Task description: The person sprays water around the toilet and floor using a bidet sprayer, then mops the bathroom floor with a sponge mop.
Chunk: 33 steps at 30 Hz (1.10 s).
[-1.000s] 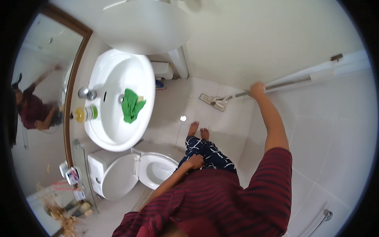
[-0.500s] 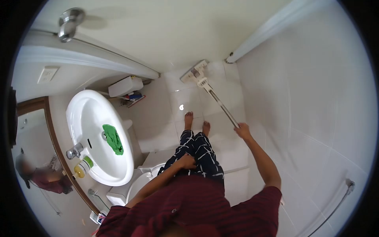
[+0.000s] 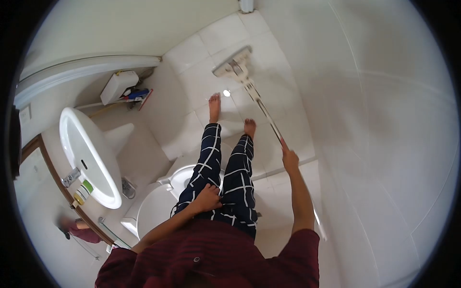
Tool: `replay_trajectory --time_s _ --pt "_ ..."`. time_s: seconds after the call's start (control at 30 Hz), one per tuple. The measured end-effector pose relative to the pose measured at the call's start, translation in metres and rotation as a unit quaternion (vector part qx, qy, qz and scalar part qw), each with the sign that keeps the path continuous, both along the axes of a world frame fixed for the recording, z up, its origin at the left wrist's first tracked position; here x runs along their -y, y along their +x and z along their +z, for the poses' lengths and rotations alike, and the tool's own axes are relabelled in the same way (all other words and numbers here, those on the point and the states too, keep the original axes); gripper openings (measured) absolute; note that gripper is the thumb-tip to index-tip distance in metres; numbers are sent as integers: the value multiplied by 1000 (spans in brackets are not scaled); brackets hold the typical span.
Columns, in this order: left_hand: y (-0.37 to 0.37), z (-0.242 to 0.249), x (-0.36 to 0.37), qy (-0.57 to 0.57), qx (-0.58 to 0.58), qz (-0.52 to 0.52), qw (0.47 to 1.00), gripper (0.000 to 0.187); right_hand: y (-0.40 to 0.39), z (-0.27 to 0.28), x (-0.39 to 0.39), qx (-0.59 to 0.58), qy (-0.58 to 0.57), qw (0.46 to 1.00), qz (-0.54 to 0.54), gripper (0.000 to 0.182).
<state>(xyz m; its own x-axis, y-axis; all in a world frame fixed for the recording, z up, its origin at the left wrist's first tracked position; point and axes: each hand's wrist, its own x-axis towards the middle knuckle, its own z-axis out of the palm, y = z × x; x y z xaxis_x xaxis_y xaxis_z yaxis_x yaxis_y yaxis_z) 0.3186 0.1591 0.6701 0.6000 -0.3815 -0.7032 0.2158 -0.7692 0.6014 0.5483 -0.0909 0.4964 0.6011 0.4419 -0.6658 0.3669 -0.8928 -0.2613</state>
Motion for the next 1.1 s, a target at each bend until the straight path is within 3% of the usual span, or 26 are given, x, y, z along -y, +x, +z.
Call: replay_trajectory --time_s 0.1,0.23,0.33,0.4,0.43,0.57,0.63,0.73,0.77,0.83,0.87,1.0,1.1 --pt "-3 13 34 -34 3 17 999 31 -53 57 130 -30 -106 994 -19 54" --pt "-6 16 61 -59 9 120 991 29 -117 132 232 -57 -190 978 -70 44" --pt "-12 9 83 -69 -12 216 974 32 -137 187 248 -32 -198 971 -128 39" --pt "-13 -13 95 -79 -62 265 959 35 -126 190 251 -39 -89 972 -212 37" --pt "-15 -12 102 -68 -41 249 965 32 -126 198 254 -43 -38 965 -256 36" --pt "-12 -20 124 -31 19 201 979 24 -101 261 246 -132 -75 934 -324 36" --pt "-3 -24 139 -22 27 190 981 21 -69 266 210 -132 -26 941 -309 37" --pt "-13 -17 171 -6 -3 152 988 19 -16 221 140 -118 22 959 -257 38" --pt "-15 -12 178 -1 28 166 986 18 9 196 110 -106 79 972 -197 38" --pt "-16 -14 199 7 23 205 978 17 70 133 47 -148 156 961 -171 42" --pt "-18 -14 214 9 20 225 974 17 101 70 33 -84 176 978 -68 47" --pt "-18 -6 276 0 6 286 958 15 188 -19 -117 -143 157 967 -141 61" --pt "-32 3 334 23 31 338 940 14 198 -29 -152 -72 14 997 18 54"
